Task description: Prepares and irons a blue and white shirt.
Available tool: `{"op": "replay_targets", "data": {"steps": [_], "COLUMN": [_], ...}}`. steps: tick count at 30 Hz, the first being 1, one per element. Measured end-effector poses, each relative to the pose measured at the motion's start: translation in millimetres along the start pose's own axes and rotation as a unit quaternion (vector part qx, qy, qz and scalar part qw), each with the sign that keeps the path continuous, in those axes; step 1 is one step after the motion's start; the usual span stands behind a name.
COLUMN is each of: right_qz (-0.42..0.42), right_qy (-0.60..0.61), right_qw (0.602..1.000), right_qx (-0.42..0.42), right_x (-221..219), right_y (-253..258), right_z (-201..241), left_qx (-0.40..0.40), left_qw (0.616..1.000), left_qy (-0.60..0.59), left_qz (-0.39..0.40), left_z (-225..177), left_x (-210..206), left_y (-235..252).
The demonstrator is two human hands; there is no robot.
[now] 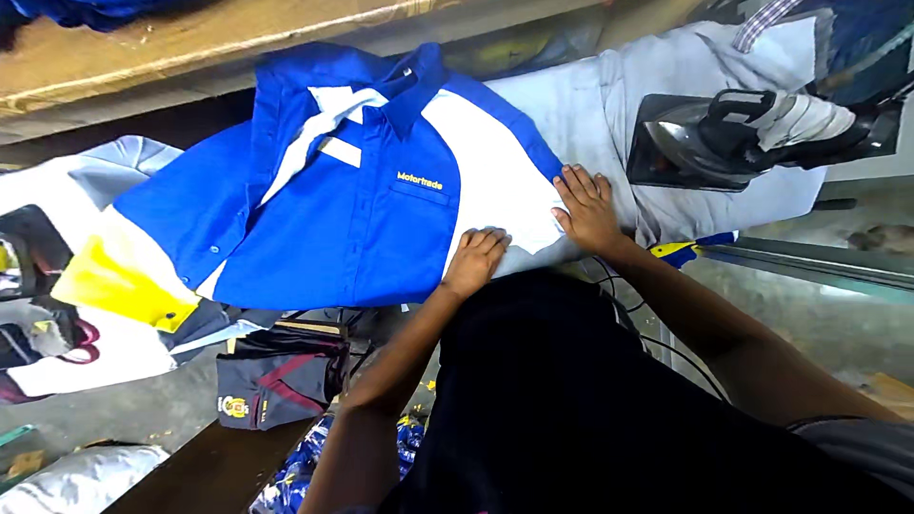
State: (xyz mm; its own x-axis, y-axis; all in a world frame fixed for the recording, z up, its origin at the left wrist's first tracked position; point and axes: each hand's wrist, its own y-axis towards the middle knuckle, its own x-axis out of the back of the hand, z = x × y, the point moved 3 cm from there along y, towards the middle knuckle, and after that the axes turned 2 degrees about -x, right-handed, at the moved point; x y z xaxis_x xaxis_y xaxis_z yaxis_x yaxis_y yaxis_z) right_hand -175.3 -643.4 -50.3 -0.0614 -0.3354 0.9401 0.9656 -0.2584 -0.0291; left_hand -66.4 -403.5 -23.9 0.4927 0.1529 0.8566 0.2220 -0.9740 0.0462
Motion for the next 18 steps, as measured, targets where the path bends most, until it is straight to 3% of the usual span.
{"op": "replay_targets", "data": {"steps": [6,10,12,15,18], "right_qz": [0.005,-0.087,-0.061,0.09,0.071], "right_qy": [0.018,0.139,0.249,0.422,0.518], "right_qw": [1.0,0.984,0.958,0.871,0.812], "right_qx": [-0.017,-0.069,-0.125,-0.237,-0.259], "right_x": [2.7,34.2,47.0,40.9,23.8], "right_y": [2.8,-24.4,-48.8,-66.1,-61.5], "right_z": [-1.2,24.9,48.3,79.7,98.2], "left_qx": [0.022,0.032,0.076,0.136,0.167], "left_qw": [0.998,0.995,0.992,0.981,0.973], "left_qy": [0.029,0.007,-0.05,-0.131,-0.159], "left_qz": [-0.057,-0.095,-0.09,-0.036,0.007], "left_z": [-5.9,-4.5,-5.7,-4.7,-3.5], "left_x": [-1.6,2.2,10.8,26.8,30.6], "left_y": [13.6,25.0,31.6,41.5,47.1]}}
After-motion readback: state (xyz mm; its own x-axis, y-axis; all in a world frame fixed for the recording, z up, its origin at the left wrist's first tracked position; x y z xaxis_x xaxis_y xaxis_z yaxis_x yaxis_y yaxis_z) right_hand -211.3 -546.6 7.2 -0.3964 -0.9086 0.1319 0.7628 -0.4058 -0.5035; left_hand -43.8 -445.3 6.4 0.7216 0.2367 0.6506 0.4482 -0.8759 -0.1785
